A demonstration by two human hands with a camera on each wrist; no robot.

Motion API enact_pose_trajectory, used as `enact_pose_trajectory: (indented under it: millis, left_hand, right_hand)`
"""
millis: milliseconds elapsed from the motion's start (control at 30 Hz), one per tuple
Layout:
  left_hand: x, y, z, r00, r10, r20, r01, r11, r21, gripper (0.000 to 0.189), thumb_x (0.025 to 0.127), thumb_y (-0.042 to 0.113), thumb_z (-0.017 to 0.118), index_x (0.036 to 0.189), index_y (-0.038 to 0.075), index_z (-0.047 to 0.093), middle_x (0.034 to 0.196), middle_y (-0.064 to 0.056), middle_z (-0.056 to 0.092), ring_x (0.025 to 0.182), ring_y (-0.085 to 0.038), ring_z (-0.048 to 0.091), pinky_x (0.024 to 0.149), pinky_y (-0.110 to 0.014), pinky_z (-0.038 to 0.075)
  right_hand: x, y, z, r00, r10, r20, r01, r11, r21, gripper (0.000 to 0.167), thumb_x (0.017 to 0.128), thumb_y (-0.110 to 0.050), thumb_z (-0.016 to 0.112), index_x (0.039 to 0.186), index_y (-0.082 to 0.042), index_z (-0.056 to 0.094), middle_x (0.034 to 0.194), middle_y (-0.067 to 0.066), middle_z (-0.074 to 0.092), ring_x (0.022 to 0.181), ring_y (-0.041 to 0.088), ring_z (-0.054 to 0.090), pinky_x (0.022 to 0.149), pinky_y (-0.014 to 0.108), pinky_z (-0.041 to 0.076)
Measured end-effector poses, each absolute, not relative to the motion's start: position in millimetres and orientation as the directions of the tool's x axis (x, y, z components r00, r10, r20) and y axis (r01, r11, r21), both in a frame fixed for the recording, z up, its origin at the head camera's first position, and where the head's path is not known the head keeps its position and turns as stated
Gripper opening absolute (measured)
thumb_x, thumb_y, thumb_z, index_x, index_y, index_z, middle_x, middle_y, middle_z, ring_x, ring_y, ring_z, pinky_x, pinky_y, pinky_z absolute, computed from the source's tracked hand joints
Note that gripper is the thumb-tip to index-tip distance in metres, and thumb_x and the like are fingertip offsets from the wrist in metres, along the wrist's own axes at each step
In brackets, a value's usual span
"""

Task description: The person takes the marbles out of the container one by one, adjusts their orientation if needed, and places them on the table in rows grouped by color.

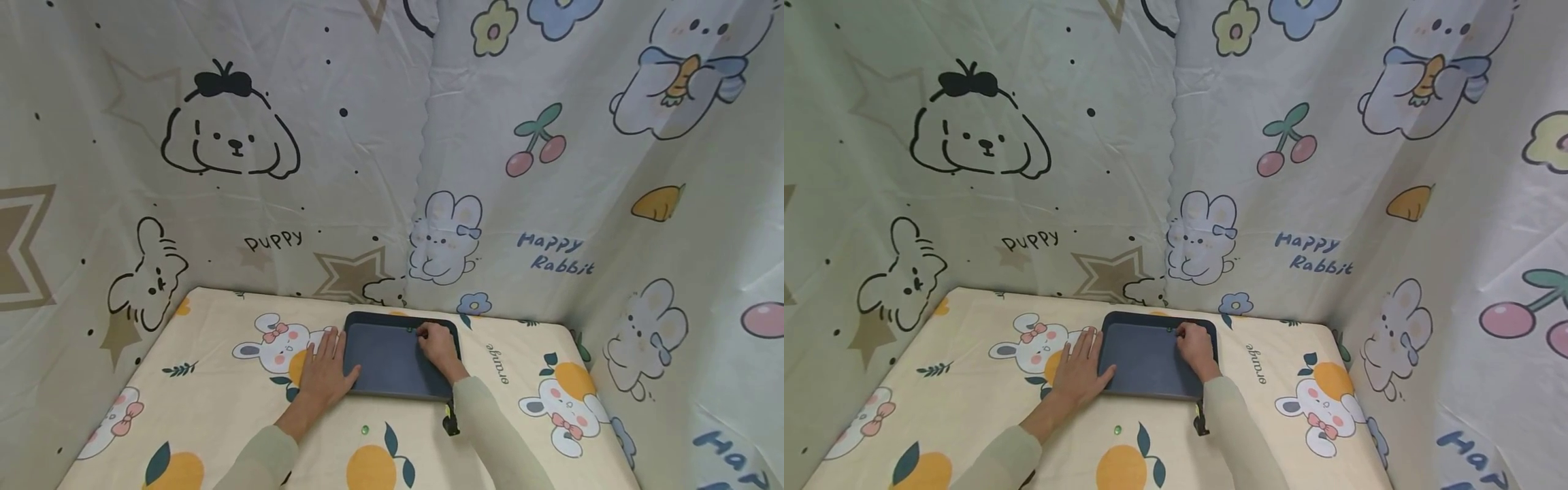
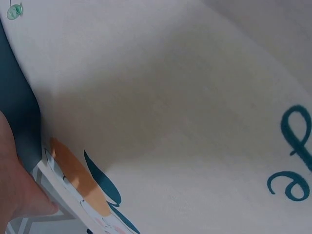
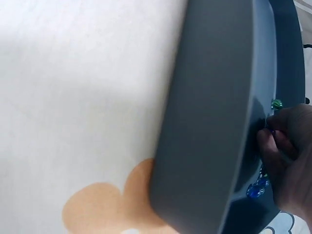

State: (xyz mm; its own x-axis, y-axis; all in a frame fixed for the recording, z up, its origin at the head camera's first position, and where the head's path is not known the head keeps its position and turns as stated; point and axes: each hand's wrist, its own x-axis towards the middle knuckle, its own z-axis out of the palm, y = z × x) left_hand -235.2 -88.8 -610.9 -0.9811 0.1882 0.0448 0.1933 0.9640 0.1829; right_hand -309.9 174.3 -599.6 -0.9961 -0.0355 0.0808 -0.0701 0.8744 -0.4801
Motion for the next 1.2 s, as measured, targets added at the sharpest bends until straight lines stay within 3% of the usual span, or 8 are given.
enact_pose_trajectory:
  millis: [400, 600, 800, 1100, 1200]
  left_hand:
    - [-233.3, -88.9, -610.5, -0.98, 0.185, 0.069, 0.196, 0.959, 0.203, 0.086, 0.095, 0.058, 0.05, 0.156, 0.001, 0.028, 0.161, -0.02, 0.023, 0.148, -0.035, 0.02, 0.117, -0.056, 0.018]
    - [-234.4, -89.0, -610.9, -0.982, 0.182, 0.055, 0.19, 0.962, 0.196, 0.086, 0.096, 0.058, 0.049, 0.157, 0.002, 0.027, 0.162, -0.02, 0.021, 0.149, -0.035, 0.018, 0.117, -0.056, 0.016]
    - [-234.8, -89.8, -610.8, -0.982, 0.184, 0.043, 0.189, 0.961, 0.201, 0.086, 0.096, 0.058, 0.048, 0.157, 0.002, 0.025, 0.163, -0.02, 0.019, 0.149, -0.035, 0.016, 0.117, -0.056, 0.015]
    - [-234.8, -89.5, -608.4, -0.981, 0.187, 0.043, 0.192, 0.962, 0.195, 0.086, 0.096, 0.058, 0.049, 0.157, 0.001, 0.026, 0.162, -0.021, 0.021, 0.149, -0.035, 0.018, 0.117, -0.056, 0.017]
    - [-234.9, -89.1, -608.6, -0.981, 0.188, 0.037, 0.192, 0.962, 0.196, 0.087, 0.096, 0.059, 0.048, 0.157, 0.001, 0.025, 0.162, -0.02, 0.02, 0.149, -0.034, 0.017, 0.117, -0.056, 0.016]
  right_hand:
    - [-302.6, 176.7, -596.7, -0.986, -0.115, 0.119, -0.159, 0.855, -0.494, 0.011, 0.085, -0.003, 0.072, 0.095, -0.005, 0.075, 0.091, 0.006, 0.07, 0.079, 0.018, 0.066, 0.073, 0.038, 0.055]
    - [-290.4, 177.0, -582.5, -0.972, -0.125, 0.199, -0.218, 0.801, -0.558, 0.011, 0.087, -0.007, 0.072, 0.097, -0.006, 0.076, 0.096, 0.007, 0.071, 0.075, 0.012, 0.066, 0.065, 0.031, 0.055]
    - [-275.6, 176.3, -564.0, -0.959, -0.114, 0.26, -0.258, 0.733, -0.629, 0.01, 0.09, -0.01, 0.074, 0.098, -0.006, 0.076, 0.096, 0.004, 0.071, 0.079, 0.013, 0.067, 0.068, 0.029, 0.056]
    - [-245.4, 176.9, -550.1, -0.931, -0.188, 0.312, -0.361, 0.594, -0.719, 0.018, 0.087, 0.0, 0.074, 0.104, -0.002, 0.073, 0.101, 0.005, 0.068, 0.086, 0.016, 0.067, 0.072, 0.021, 0.056]
    - [-228.4, 173.8, -547.1, -0.92, -0.229, 0.319, -0.392, 0.555, -0.734, 0.019, 0.087, 0.003, 0.072, 0.104, -0.006, 0.074, 0.101, 0.003, 0.068, 0.086, 0.015, 0.067, 0.072, 0.021, 0.056]
